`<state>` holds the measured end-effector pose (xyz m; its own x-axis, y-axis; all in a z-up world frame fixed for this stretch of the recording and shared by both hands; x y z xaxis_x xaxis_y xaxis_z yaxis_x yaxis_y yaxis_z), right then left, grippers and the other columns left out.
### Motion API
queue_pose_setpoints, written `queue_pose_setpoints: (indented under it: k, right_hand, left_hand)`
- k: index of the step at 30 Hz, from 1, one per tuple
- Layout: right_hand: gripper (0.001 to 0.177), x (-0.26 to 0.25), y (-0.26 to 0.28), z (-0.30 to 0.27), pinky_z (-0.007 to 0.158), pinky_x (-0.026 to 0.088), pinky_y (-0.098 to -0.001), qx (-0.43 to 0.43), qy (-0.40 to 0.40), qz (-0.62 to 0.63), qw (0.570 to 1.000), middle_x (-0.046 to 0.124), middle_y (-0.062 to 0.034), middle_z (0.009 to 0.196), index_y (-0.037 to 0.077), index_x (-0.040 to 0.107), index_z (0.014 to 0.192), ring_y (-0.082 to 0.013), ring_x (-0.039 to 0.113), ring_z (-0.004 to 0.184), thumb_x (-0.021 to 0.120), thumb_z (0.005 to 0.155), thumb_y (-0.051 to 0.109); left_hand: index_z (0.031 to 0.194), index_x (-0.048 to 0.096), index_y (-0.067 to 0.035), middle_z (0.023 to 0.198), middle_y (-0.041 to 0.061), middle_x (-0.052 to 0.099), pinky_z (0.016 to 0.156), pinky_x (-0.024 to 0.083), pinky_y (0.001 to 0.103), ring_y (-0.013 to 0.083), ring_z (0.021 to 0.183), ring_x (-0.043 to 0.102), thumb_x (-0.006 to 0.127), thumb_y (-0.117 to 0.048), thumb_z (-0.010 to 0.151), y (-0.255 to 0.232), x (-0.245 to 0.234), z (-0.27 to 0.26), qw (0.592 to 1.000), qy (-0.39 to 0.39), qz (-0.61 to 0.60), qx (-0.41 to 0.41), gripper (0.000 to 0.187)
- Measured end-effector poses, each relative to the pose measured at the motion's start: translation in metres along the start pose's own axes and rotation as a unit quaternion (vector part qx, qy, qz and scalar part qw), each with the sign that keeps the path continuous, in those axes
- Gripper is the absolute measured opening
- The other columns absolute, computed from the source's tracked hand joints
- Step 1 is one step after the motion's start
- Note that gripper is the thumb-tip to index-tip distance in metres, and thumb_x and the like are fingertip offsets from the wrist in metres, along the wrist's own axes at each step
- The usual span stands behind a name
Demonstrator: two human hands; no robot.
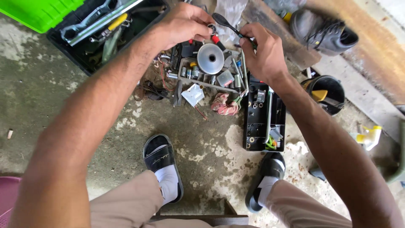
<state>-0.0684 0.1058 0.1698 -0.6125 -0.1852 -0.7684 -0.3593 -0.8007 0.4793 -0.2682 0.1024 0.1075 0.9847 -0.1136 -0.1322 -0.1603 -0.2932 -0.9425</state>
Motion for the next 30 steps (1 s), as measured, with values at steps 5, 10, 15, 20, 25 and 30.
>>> queue_pose_setpoints:
  k: [5,10,15,20,25,30]
  right_hand:
    - [0.015,-0.023,0.019,0.01,0.059,0.06,-0.0401,-0.007,-0.01,-0.017,1.0,0.074,-0.025,0.097,-0.013,0.065,0.112,-0.0338,0.071,0.076,0.059,0.099,-0.008]
    - [0.009,-0.045,0.024,-0.004,0.068,0.046,-0.0437,-0.012,-0.089,-0.017,0.996,0.066,-0.0133,0.089,-0.001,0.064,0.102,-0.0286,0.06,0.074,0.059,0.095,0.002]
    - [0.016,-0.029,-0.012,-0.03,0.08,0.059,-0.0495,0.06,-0.158,0.006,0.986,0.076,-0.0192,0.09,0.005,0.074,0.102,-0.0404,0.074,0.089,0.07,0.086,0.002]
    - [0.017,-0.028,-0.003,-0.045,0.079,0.059,-0.0489,0.088,-0.161,0.037,0.982,0.076,-0.0175,0.091,0.007,0.073,0.103,-0.0386,0.074,0.091,0.068,0.088,0.002]
    - [0.015,-0.034,-0.009,-0.062,0.076,0.061,-0.0479,0.152,-0.148,0.053,0.976,0.076,-0.0133,0.09,0.008,0.073,0.106,-0.0347,0.075,0.091,0.066,0.092,0.007]
    - [0.016,-0.059,0.002,-0.068,0.073,0.061,-0.0424,0.186,-0.192,0.049,0.962,0.077,-0.0096,0.088,0.014,0.073,0.104,-0.0297,0.075,0.089,0.071,0.088,0.011]
  left_hand:
    - [0.114,0.069,-0.006,0.111,0.008,0.076,0.087,0.065,0.025,0.0161,0.097,0.076,0.068,-0.004,0.092,-0.036,0.019,-0.013,1.0,-0.008,-0.013,0.021,0.023]
    - [0.107,0.071,-0.006,0.101,0.009,0.078,0.082,0.068,0.027,0.0186,0.09,0.078,0.071,-0.008,0.089,-0.056,0.032,-0.029,0.993,-0.08,-0.066,0.053,0.019]
    - [0.121,0.068,0.0,0.103,0.016,0.075,0.084,0.067,0.037,0.0259,0.088,0.079,0.083,-0.009,0.084,-0.02,0.049,-0.029,0.941,-0.136,-0.296,0.095,0.041]
    - [0.118,0.07,-0.002,0.104,0.016,0.075,0.087,0.066,0.039,0.0285,0.091,0.079,0.084,-0.008,0.085,0.003,0.057,-0.022,0.924,-0.17,-0.321,0.119,0.036]
    - [0.12,0.069,0.001,0.104,0.02,0.074,0.085,0.067,0.038,0.0301,0.091,0.078,0.081,-0.003,0.088,0.005,0.075,-0.035,0.911,-0.192,-0.338,0.138,0.035]
    - [0.127,0.069,-0.002,0.11,0.023,0.069,0.091,0.064,0.043,0.0332,0.1,0.075,0.074,0.001,0.093,0.003,0.093,-0.026,0.915,-0.199,-0.294,0.193,0.034]
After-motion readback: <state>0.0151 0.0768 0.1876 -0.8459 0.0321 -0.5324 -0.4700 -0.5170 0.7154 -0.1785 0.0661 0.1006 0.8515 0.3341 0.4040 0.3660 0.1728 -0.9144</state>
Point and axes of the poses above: each hand's wrist, its own z-axis towards the middle knuckle, its own x-axis out of the palm, y = z × x, the point moved 8 cm from there along z, towards the middle knuckle
